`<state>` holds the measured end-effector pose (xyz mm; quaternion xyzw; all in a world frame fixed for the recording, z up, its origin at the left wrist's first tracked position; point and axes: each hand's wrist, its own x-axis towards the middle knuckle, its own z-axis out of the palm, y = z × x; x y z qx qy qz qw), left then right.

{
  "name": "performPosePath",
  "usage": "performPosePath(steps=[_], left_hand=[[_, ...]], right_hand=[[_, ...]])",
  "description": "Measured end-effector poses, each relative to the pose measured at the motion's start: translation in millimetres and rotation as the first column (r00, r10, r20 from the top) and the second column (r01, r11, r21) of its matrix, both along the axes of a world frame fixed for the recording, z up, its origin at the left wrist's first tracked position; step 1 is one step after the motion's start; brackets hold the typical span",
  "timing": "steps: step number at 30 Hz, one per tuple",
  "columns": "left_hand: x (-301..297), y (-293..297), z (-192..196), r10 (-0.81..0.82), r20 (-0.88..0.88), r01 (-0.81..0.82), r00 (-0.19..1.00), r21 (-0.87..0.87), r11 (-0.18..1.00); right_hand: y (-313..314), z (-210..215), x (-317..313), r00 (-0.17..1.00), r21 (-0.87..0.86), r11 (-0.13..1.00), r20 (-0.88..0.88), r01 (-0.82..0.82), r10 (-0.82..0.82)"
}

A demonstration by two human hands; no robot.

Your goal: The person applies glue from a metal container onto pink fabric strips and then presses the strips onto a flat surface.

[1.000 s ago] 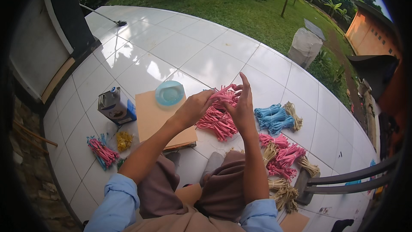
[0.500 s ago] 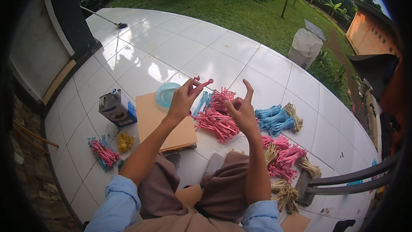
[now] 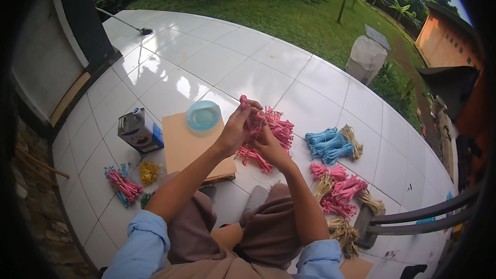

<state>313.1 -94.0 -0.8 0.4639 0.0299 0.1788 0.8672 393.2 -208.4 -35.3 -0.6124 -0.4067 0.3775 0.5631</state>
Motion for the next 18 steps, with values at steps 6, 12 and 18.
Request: performPosePath(steps=[6,12,18], left_hand=[[-12,22,11,-0.038,0.19,0.044,0.981,-0.029,0.999],[-32,40,38,-0.088,0.217,0.057,0.972,0.145,0.988],[-70,71,64,0.402,0.488,-0.632,0.775,0.583,0.51]], right_hand=[[1,15,-7,0.994,0.061,0.998,-0.109,0.011,-0.005],[0,8,6,0.95,0.101,0.962,-0.216,0.253,-0.227],[3,36,2,0.957,0.008,0.961,0.084,0.277,-0.277]])
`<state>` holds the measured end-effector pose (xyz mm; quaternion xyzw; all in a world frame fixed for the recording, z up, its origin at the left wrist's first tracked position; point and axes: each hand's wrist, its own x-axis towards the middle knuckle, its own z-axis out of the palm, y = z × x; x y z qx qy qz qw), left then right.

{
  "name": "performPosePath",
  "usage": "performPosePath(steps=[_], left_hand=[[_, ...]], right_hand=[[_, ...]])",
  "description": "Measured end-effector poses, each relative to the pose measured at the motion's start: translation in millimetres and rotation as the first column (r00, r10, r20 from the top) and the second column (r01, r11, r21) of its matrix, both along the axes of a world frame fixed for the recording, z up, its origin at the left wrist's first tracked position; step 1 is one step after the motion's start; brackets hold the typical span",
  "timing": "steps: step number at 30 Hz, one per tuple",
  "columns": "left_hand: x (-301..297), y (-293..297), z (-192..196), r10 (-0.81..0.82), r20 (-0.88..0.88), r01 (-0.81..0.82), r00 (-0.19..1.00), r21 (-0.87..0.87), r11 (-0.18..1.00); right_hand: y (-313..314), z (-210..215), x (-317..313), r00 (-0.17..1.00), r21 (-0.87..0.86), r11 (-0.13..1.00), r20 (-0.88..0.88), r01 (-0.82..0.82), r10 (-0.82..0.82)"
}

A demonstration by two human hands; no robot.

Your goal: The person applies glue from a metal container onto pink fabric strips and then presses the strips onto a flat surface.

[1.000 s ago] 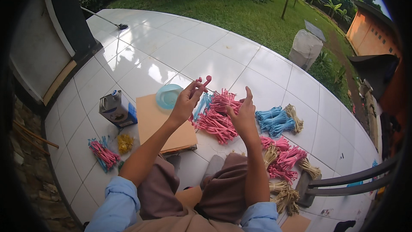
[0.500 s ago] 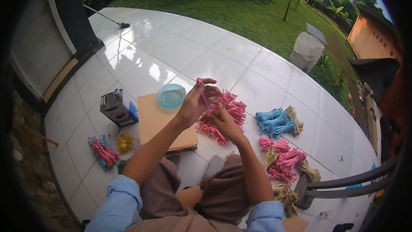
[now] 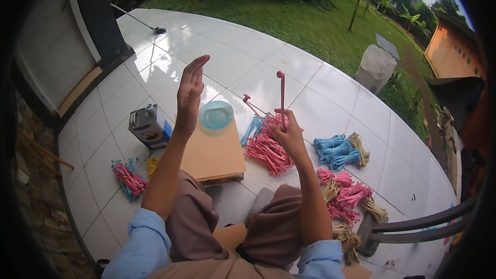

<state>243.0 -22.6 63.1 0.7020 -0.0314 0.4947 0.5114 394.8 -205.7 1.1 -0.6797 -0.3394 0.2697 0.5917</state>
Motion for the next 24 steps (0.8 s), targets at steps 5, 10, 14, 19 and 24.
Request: performPosePath(steps=[5,10,14,19,24], left_hand=[[-24,-18,30,0.099,-0.264,0.114,0.959,0.685,0.719],[-22,-12,-19,0.45,-0.317,0.11,0.835,0.897,0.429],[-19,4,-60,0.482,-0.233,0.068,0.844,0.94,0.335],[-30,21,-97,0.252,-0.54,0.217,0.803,0.66,0.719],[-42,53,-143,0.27,-0.685,0.227,0.676,0.543,0.809]], right_hand=[[10,15,7,0.972,-0.18,0.96,0.057,-0.213,0.226],[31,24,9,0.82,-0.453,0.811,0.249,-0.371,0.515],[50,19,6,0.699,-0.532,0.713,0.281,-0.458,0.658],[73,2,20,0.611,-0.59,0.553,0.124,-0.588,0.782],[102,-48,36,0.631,-0.341,0.644,0.165,-0.685,0.758]])
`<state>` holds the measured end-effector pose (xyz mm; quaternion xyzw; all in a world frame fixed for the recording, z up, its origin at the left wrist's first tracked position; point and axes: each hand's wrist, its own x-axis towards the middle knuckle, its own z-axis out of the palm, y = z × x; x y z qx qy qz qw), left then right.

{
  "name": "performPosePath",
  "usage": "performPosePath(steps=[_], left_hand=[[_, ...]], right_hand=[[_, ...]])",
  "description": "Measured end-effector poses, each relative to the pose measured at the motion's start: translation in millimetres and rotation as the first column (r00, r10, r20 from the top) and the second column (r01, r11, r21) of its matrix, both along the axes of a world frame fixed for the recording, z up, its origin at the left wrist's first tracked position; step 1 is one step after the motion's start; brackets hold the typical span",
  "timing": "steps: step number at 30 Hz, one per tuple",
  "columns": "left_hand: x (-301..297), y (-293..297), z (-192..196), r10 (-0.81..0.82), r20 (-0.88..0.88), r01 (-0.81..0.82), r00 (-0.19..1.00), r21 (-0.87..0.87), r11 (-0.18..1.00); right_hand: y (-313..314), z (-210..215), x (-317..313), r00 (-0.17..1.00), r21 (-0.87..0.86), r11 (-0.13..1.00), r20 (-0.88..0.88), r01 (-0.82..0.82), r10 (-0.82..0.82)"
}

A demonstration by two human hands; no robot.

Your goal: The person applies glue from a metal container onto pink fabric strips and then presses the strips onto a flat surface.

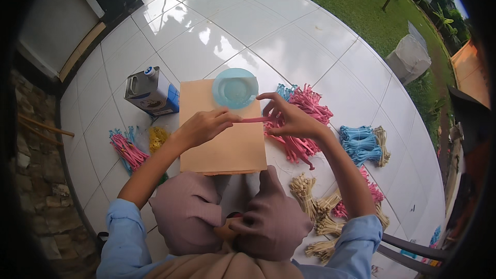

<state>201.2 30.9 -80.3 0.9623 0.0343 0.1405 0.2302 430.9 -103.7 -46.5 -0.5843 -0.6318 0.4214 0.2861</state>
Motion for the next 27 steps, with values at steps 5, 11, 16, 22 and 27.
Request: performPosePath(steps=[5,11,16,22,27], left_hand=[[6,-1,-44,0.185,0.122,-0.192,0.975,0.046,0.98],[9,9,-63,0.199,0.092,-0.21,0.976,0.135,0.968],[12,12,-67,0.241,0.086,-0.252,0.967,0.153,0.956],[13,11,-68,0.26,0.076,-0.269,0.963,0.139,0.953],[11,9,-71,0.28,0.075,-0.288,0.957,0.128,0.949]], right_hand=[[6,-74,11,0.91,-0.043,0.982,-0.37,0.187,-0.189],[16,-104,5,0.882,0.013,0.942,-0.355,0.335,-0.309],[24,-109,9,0.892,0.085,0.938,-0.347,0.336,-0.288],[23,-118,7,0.904,0.146,0.929,-0.322,0.34,-0.281],[21,-119,6,0.919,0.174,0.927,-0.284,0.331,-0.275]])
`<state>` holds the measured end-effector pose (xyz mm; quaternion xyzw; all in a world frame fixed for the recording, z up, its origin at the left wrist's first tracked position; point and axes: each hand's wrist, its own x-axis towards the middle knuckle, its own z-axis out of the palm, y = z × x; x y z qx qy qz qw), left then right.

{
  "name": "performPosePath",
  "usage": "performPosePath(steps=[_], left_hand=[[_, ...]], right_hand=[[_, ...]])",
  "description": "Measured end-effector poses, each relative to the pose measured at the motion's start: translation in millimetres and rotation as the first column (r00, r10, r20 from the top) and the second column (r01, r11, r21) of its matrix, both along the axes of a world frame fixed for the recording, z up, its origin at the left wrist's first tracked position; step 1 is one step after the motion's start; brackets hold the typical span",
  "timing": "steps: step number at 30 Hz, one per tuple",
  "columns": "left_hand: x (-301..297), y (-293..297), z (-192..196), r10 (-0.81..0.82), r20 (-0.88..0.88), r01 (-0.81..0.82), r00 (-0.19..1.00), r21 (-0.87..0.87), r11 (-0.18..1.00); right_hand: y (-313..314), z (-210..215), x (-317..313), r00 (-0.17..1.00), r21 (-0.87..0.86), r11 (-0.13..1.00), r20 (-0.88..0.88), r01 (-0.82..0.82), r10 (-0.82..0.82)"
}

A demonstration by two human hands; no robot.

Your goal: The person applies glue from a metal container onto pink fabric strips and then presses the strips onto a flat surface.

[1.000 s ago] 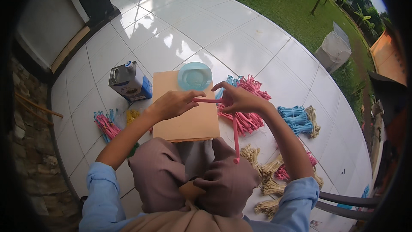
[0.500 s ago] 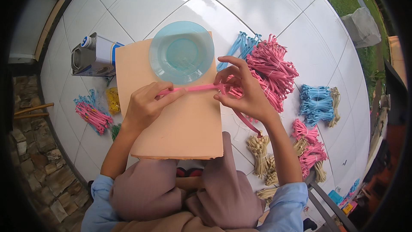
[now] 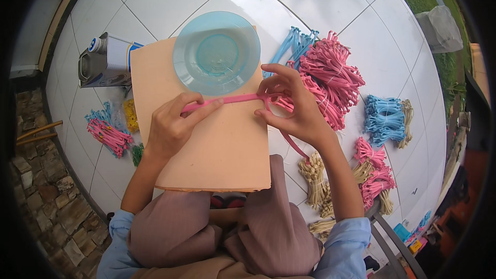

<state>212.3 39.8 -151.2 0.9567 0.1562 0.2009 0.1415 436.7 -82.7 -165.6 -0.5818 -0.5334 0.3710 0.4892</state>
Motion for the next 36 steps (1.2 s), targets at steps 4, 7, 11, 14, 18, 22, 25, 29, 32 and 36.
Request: performPosePath(steps=[4,7,11,14,18,22,25,29,32,36], left_hand=[[-3,0,-6,0.014,0.006,-0.014,1.0,-0.012,1.0],[-3,0,-6,0.014,0.011,-0.014,1.0,-0.024,1.0],[-3,0,-6,0.011,0.001,-0.011,1.0,-0.016,1.0],[-1,-1,-7,0.016,0.019,-0.015,1.0,-0.025,1.0],[1,-3,-6,0.017,0.028,-0.017,0.999,-0.021,1.0],[3,-4,-6,0.028,0.03,-0.027,0.999,-0.018,0.999],[2,-4,-7,0.033,0.035,-0.033,0.999,-0.017,0.999],[3,-4,-9,0.045,0.039,-0.045,0.998,0.002,0.999],[3,-5,-8,0.046,0.047,-0.045,0.998,-0.035,0.998],[4,-4,-10,0.045,0.081,-0.041,0.996,-0.041,0.998]], right_hand=[[-7,-11,-1,0.99,0.158,0.987,0.137,0.017,-0.039],[-14,-27,-8,0.985,0.278,0.958,0.13,0.074,-0.114],[-14,-37,-10,0.968,0.411,0.911,0.208,0.047,-0.144],[-14,-36,-11,0.977,0.394,0.914,0.139,0.098,-0.165],[-15,-34,-6,0.981,0.354,0.932,0.141,0.078,-0.136],[-17,-39,-8,0.975,0.371,0.923,0.148,0.101,-0.166],[-19,-44,-7,0.949,0.389,0.919,0.262,0.06,-0.173],[-21,-50,-13,0.932,0.429,0.894,0.259,0.125,-0.255],[-24,-50,-15,0.883,0.467,0.877,0.355,0.118,-0.308],[-23,-46,-16,0.785,0.525,0.851,0.515,0.029,-0.345]])
